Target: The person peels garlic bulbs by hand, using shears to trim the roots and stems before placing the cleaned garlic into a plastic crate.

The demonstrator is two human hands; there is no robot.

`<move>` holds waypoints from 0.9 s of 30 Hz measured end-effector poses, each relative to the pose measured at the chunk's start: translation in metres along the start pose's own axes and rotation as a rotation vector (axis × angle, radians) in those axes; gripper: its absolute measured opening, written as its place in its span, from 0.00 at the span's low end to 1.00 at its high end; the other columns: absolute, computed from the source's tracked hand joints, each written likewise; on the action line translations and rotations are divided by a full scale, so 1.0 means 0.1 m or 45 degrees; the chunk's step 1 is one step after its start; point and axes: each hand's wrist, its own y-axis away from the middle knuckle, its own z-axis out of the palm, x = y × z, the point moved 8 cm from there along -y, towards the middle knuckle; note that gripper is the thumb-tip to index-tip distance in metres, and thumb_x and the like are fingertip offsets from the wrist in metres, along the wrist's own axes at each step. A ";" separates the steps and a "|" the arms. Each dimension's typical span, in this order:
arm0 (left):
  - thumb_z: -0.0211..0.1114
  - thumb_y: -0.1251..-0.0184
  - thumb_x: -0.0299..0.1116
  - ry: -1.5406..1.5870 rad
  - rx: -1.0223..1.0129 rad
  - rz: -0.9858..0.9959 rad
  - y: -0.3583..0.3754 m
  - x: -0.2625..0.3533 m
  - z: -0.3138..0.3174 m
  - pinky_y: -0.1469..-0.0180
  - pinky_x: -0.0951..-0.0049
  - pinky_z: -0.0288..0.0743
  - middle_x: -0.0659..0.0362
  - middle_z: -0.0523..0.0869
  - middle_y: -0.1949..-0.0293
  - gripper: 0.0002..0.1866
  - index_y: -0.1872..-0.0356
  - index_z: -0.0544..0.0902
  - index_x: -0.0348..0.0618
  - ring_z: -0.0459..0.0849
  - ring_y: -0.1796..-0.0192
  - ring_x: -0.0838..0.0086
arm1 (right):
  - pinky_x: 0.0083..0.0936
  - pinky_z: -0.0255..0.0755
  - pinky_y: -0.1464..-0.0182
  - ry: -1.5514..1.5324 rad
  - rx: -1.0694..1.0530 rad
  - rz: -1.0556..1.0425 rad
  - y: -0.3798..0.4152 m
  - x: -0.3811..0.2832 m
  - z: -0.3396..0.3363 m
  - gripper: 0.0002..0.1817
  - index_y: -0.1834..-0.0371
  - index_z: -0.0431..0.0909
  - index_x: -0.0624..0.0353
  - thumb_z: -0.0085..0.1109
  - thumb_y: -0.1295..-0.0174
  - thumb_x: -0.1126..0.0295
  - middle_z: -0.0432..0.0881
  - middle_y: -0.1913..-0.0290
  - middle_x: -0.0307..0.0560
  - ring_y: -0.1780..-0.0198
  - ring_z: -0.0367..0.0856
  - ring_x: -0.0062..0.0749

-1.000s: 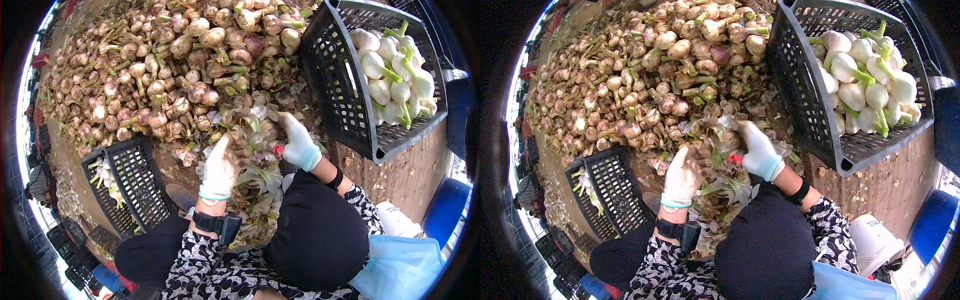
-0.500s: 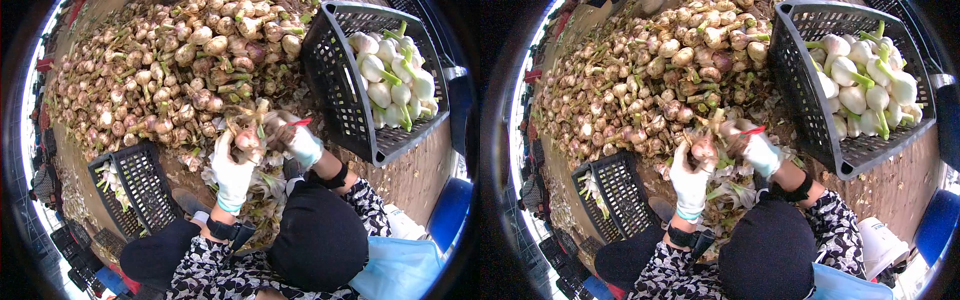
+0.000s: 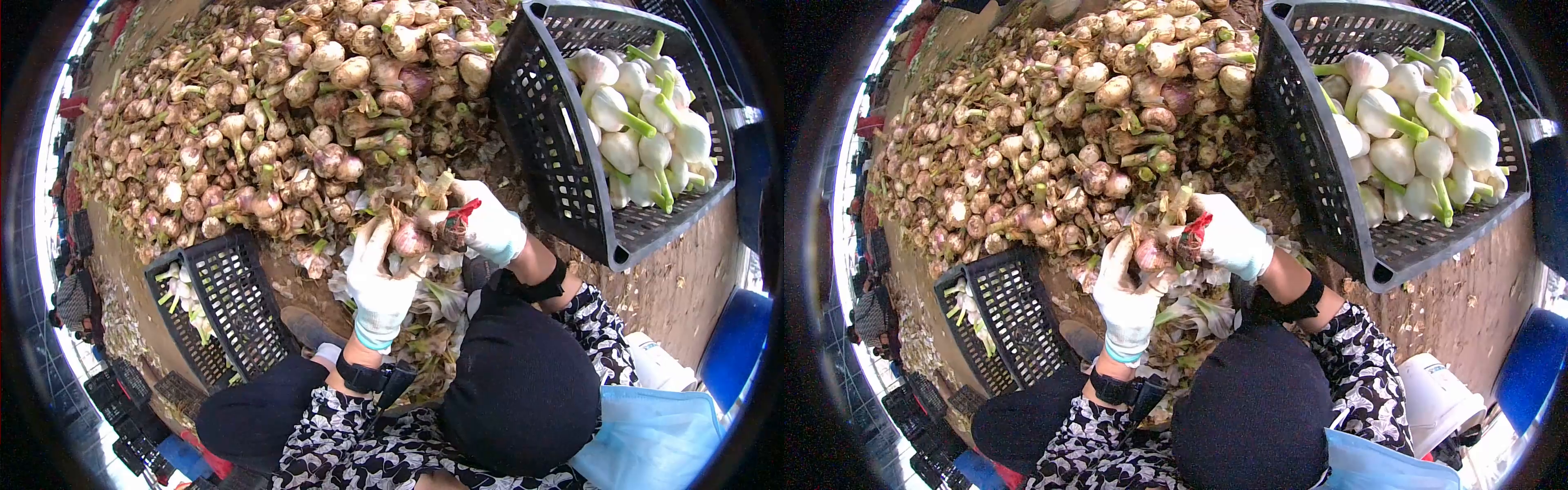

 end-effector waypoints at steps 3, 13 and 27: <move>0.75 0.51 0.36 0.036 0.006 0.001 -0.02 0.00 -0.03 0.46 0.67 0.72 0.46 0.77 0.50 0.31 0.48 0.75 0.28 0.77 0.50 0.62 | 0.21 0.69 0.63 0.002 -0.049 -0.138 0.00 0.02 0.00 0.23 0.62 0.76 0.66 0.65 0.48 0.54 0.78 0.72 0.40 0.67 0.71 0.17; 0.55 0.30 0.37 1.651 0.158 -1.020 0.23 -0.55 0.32 0.53 0.72 0.74 0.55 0.81 0.59 0.18 0.51 0.73 0.29 0.79 0.58 0.74 | 0.20 0.70 0.59 0.077 0.056 -0.031 0.10 -0.09 0.06 0.13 0.58 0.75 0.63 0.58 0.46 0.71 0.79 0.68 0.40 0.65 0.72 0.17; 0.61 0.35 0.35 1.407 -0.204 -0.923 0.13 -0.37 0.26 0.49 0.74 0.75 0.50 0.77 0.48 0.30 0.38 0.63 0.25 0.78 0.47 0.67 | 0.23 0.73 0.61 -0.844 -0.099 0.202 0.24 0.25 0.05 0.16 0.57 0.76 0.65 0.57 0.46 0.67 0.82 0.66 0.43 0.65 0.78 0.24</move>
